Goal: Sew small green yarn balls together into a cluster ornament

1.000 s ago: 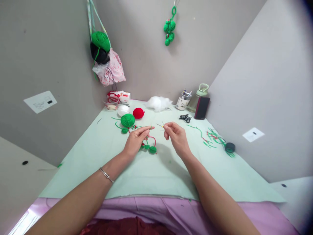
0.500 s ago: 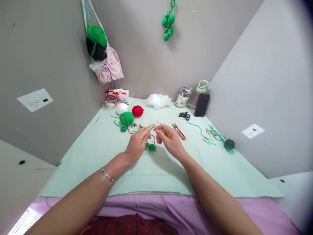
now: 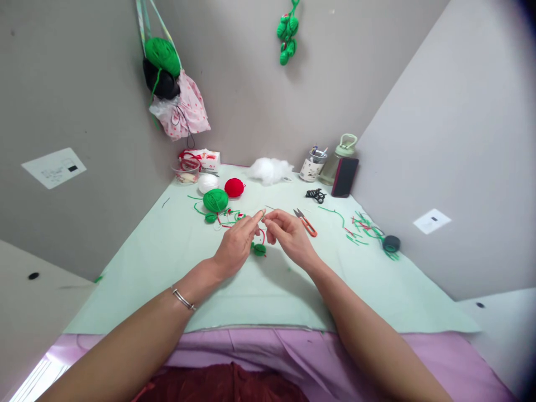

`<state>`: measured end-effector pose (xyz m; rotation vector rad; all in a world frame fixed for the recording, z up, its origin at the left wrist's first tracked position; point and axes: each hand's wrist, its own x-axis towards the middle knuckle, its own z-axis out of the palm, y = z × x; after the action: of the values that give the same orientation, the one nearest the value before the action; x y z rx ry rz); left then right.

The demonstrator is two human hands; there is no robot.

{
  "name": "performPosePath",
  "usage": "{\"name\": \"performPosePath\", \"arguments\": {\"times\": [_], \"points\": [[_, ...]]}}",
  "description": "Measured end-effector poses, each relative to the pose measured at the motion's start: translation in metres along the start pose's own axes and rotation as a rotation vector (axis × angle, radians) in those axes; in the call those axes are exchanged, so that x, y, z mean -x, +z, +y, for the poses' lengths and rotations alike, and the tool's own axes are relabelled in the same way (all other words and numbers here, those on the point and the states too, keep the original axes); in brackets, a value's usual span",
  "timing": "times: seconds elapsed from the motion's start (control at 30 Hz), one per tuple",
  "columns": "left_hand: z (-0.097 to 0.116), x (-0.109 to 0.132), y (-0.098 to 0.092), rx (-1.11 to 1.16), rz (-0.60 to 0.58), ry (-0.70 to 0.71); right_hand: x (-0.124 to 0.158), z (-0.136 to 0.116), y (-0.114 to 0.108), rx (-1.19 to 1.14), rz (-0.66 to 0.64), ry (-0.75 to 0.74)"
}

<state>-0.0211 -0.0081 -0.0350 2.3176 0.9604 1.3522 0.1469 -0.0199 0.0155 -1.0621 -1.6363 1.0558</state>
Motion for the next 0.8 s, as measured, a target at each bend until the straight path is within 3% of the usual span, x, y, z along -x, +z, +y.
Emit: {"name": "performPosePath", "arguments": {"times": [0.37,0.53,0.8], "points": [[0.003,0.001,0.003,0.0,0.01,-0.06,-0.002,0.001,0.0,0.06,0.018,0.004],[0.007,-0.001,0.001,-0.13,0.07,-0.067,-0.004,0.007,0.001,0.062,0.043,-0.01],[0.005,-0.004,-0.002,-0.255,0.05,-0.059,-0.006,0.015,0.003,0.145,0.062,-0.009]]}}
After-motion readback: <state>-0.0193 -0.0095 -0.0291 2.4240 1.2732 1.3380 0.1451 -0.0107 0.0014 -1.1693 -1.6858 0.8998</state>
